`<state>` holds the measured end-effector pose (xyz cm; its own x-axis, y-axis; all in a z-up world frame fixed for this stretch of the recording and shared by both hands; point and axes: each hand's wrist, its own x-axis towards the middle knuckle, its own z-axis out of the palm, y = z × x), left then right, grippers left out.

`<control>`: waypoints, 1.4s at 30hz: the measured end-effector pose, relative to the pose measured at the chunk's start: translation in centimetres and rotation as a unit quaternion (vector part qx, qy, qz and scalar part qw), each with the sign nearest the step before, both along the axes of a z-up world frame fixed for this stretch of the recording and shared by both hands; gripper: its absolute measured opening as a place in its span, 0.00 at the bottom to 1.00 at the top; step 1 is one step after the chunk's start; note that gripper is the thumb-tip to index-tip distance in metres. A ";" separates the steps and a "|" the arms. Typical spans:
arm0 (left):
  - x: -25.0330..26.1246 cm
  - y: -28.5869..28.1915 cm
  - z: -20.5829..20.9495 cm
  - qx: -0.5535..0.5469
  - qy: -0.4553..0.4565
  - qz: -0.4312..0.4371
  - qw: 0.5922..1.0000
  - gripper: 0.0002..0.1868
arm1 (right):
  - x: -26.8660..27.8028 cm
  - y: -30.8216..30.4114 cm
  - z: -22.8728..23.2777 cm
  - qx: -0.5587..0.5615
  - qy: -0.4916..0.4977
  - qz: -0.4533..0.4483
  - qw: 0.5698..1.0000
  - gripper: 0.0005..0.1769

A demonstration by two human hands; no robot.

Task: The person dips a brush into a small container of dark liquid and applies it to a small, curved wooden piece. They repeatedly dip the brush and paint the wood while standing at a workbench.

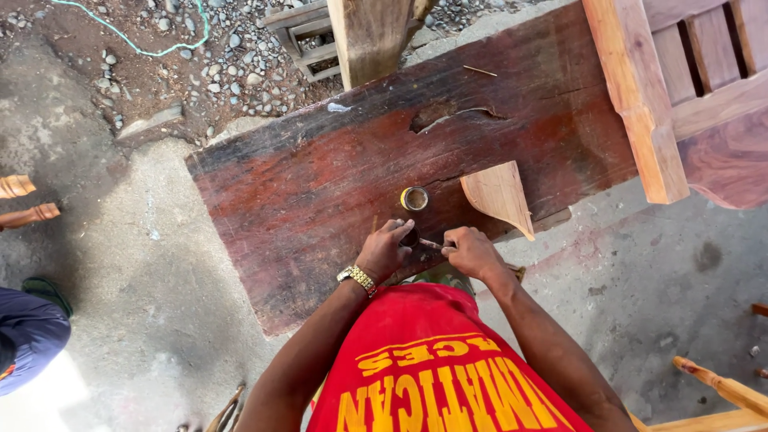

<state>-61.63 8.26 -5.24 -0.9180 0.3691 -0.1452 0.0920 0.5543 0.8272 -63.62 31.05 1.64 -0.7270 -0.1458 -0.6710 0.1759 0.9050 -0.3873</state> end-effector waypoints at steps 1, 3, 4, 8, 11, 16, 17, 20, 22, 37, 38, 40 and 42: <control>-0.1 0.0 0.0 0.000 0.000 0.003 1.000 0.34 | 0.1 0.2 -0.2 0.000 0.000 0.003 1.000 0.08; 0.2 -0.3 0.1 -0.011 -0.014 -0.008 1.000 0.33 | 0.7 0.6 -0.6 -0.052 -0.013 -0.051 0.997 0.11; 0.2 -0.3 -0.2 -0.013 -0.014 -0.008 1.000 0.33 | 1.0 0.1 -0.2 -0.054 -0.013 -0.051 0.997 0.11; 0.1 -0.2 -0.4 -0.014 0.010 -0.014 1.000 0.34 | 1.6 -1.2 1.1 -0.009 0.038 -0.021 0.999 0.09; -0.2 -0.5 -0.1 -0.014 0.016 -0.028 0.999 0.34 | 1.5 -1.7 1.3 0.026 0.095 0.031 0.995 0.07; -0.1 -0.7 1.5 -0.011 -0.013 -0.024 1.000 0.34 | 0.7 0.1 2.7 -0.009 0.038 -0.059 0.998 0.07; 0.0 -0.8 1.9 0.003 -0.003 -0.021 1.000 0.35 | 0.8 0.7 2.9 -0.051 0.056 -0.099 0.992 0.08; 0.0 -0.6 2.6 -0.003 -0.031 -0.025 0.999 0.36 | 1.8 1.2 2.9 -0.141 0.018 -0.196 0.970 0.08; -0.2 -0.2 2.8 -0.022 -0.064 -0.024 0.997 0.37 | 2.4 1.2 2.5 -0.188 -0.034 -0.242 0.951 0.09; 1.6 1.5 0.9 0.005 -0.005 0.059 0.998 0.29 | 3.6 -1.5 3.1 -0.101 -0.080 -0.260 0.957 0.14; 1.7 1.6 1.0 -0.001 -0.001 0.060 0.998 0.28 | 3.5 -1.7 3.5 -0.081 -0.070 -0.239 0.965 0.15; 1.8 1.7 0.9 -0.006 0.002 0.061 0.998 0.27 | 3.7 -1.8 3.1 -0.060 -0.061 -0.219 0.972 0.16; 1.9 1.6 0.6 -0.006 0.025 0.057 0.998 0.26 | 4.2 -1.5 1.5 0.038 0.027 -0.124 0.991 0.15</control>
<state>-59.75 9.91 -4.60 -0.9599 0.2612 -0.1021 0.0690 0.5729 0.8167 -59.45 29.57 3.10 -0.7692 0.0912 -0.6324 0.3777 0.8632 -0.3351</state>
